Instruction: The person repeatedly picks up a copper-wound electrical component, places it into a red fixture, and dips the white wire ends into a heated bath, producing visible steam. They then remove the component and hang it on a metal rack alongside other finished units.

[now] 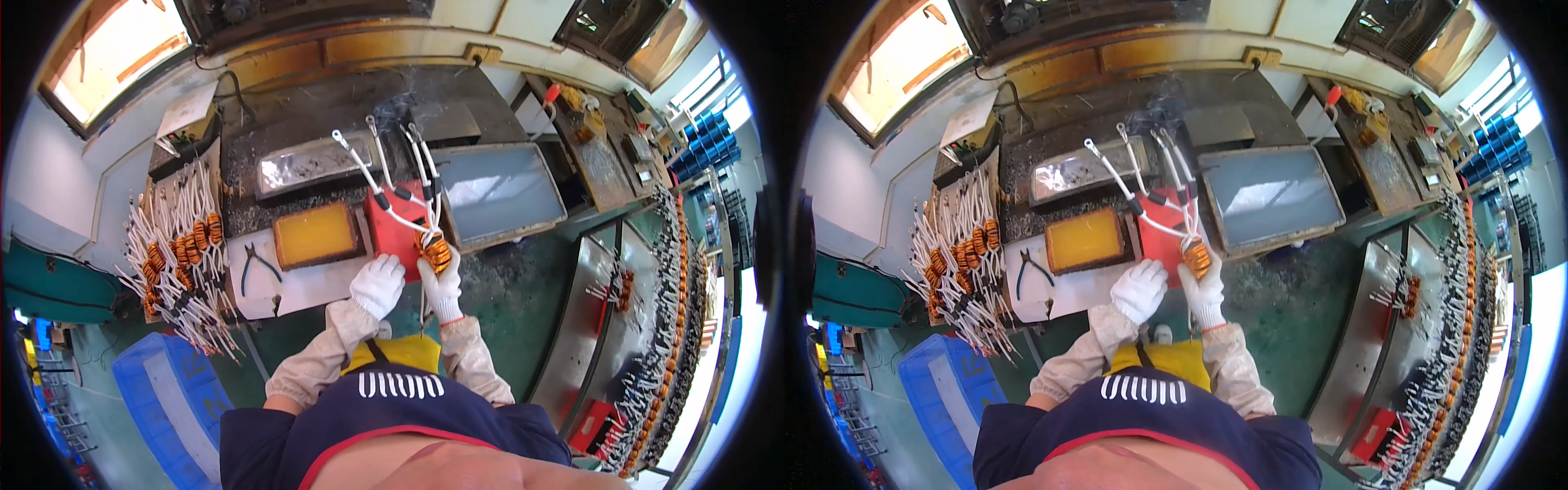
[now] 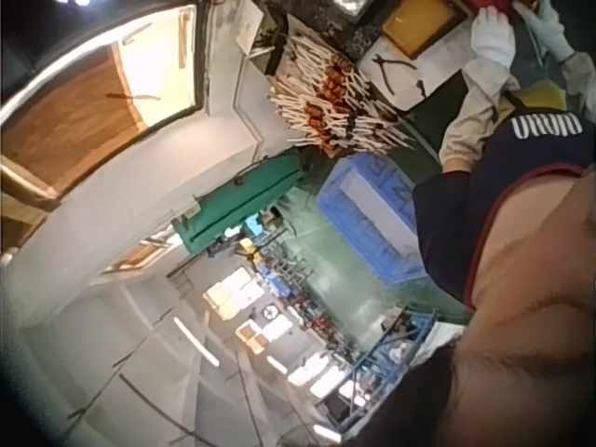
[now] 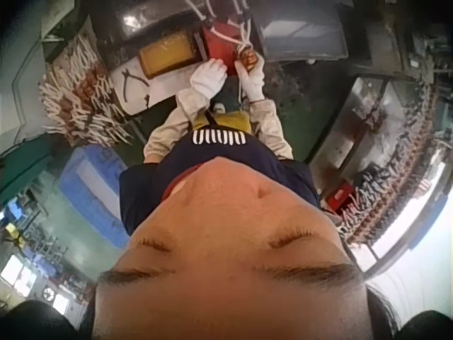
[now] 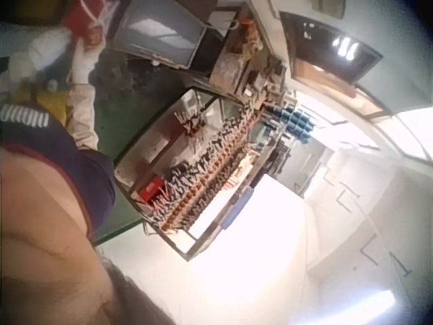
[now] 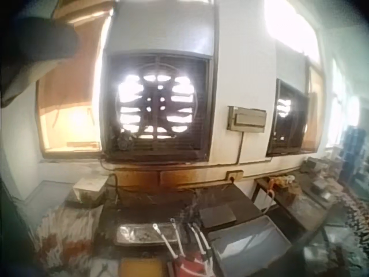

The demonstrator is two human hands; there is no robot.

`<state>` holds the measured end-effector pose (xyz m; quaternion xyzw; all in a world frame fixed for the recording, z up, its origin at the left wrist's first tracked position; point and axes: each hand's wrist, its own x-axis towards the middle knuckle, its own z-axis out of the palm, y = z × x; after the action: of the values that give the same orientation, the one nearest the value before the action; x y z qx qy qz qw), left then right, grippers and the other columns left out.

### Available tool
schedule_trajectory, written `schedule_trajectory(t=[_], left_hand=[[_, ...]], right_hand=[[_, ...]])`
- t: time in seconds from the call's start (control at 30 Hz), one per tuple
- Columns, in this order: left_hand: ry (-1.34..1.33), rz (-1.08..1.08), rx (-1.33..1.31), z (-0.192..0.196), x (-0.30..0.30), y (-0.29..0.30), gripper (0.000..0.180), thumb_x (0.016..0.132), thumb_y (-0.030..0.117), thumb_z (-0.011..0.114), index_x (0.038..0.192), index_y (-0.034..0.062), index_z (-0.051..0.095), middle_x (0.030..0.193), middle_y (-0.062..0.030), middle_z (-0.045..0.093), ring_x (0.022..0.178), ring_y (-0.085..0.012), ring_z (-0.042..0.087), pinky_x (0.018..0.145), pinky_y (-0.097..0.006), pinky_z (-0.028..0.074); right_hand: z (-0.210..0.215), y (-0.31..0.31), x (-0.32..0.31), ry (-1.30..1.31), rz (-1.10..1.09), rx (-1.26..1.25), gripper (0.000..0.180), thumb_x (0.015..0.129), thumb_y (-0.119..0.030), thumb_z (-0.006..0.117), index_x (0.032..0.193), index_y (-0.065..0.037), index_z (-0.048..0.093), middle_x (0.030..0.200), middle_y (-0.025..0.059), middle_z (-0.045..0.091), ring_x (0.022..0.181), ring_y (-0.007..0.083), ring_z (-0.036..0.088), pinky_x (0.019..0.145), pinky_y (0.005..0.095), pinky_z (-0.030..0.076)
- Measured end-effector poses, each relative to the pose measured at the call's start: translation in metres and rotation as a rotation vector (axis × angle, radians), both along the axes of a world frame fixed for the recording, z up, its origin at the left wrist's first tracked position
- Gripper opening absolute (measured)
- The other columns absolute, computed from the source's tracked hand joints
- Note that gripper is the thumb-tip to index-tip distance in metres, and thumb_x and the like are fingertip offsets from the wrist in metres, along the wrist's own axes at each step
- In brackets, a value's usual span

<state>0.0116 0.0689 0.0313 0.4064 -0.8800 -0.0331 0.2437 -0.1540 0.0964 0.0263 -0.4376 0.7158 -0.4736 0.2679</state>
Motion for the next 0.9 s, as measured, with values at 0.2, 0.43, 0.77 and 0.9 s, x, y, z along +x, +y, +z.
schedule_trajectory(t=[0.2, 0.43, 0.77, 0.9], left_hand=[[0.008, 0.049, 0.013, -0.002, -0.006, 0.004, 0.026, 0.084, 0.022, 0.063, 0.105, 0.008, 0.068, 0.117, -0.0117, 0.066, 0.112, -0.031, 0.062, 0.091, -0.042, 0.053], [-0.061, 0.025, 0.049, -0.006, -0.003, 0.002, 0.028, 0.086, 0.023, 0.062, 0.109, 0.0083, 0.068, 0.12, -0.0128, 0.066, 0.113, -0.0314, 0.063, 0.092, -0.041, 0.053], [-0.09, -0.093, 0.026, -0.008, 0.008, -0.007, 0.029, 0.087, 0.024, 0.061, 0.11, 0.0085, 0.068, 0.119, -0.0119, 0.066, 0.111, -0.0304, 0.064, 0.092, -0.041, 0.054], [-0.019, -0.132, -0.019, -0.003, 0.012, -0.006, 0.026, 0.088, 0.022, 0.06, 0.109, 0.008, 0.068, 0.117, -0.0117, 0.067, 0.108, -0.0302, 0.064, 0.09, -0.042, 0.054]], right_hand=[[-0.007, 0.0, -0.011, -0.08, 0.103, -0.058, 0.073, 0.083, -0.023, 0.078, 0.143, -0.003, 0.04, 0.125, 0.0195, 0.063, 0.11, 0.0283, 0.065, 0.093, 0.0381, 0.052], [-0.018, -0.002, -0.009, -0.075, 0.076, -0.17, 0.063, 0.086, -0.023, 0.077, 0.137, -0.006, 0.045, 0.114, 0.0132, 0.067, 0.102, 0.0207, 0.065, 0.09, 0.0355, 0.051], [-0.02, -0.001, -0.003, -0.138, 0.003, -0.117, 0.066, 0.083, -0.024, 0.077, 0.138, -0.005, 0.046, 0.12, 0.0182, 0.065, 0.108, 0.0284, 0.065, 0.093, 0.0383, 0.051], [-0.012, 0.001, -0.002, -0.071, -0.005, -0.074, 0.067, 0.083, -0.029, 0.077, 0.138, -0.006, 0.046, 0.12, 0.0208, 0.064, 0.11, 0.0321, 0.064, 0.095, 0.0402, 0.05]])
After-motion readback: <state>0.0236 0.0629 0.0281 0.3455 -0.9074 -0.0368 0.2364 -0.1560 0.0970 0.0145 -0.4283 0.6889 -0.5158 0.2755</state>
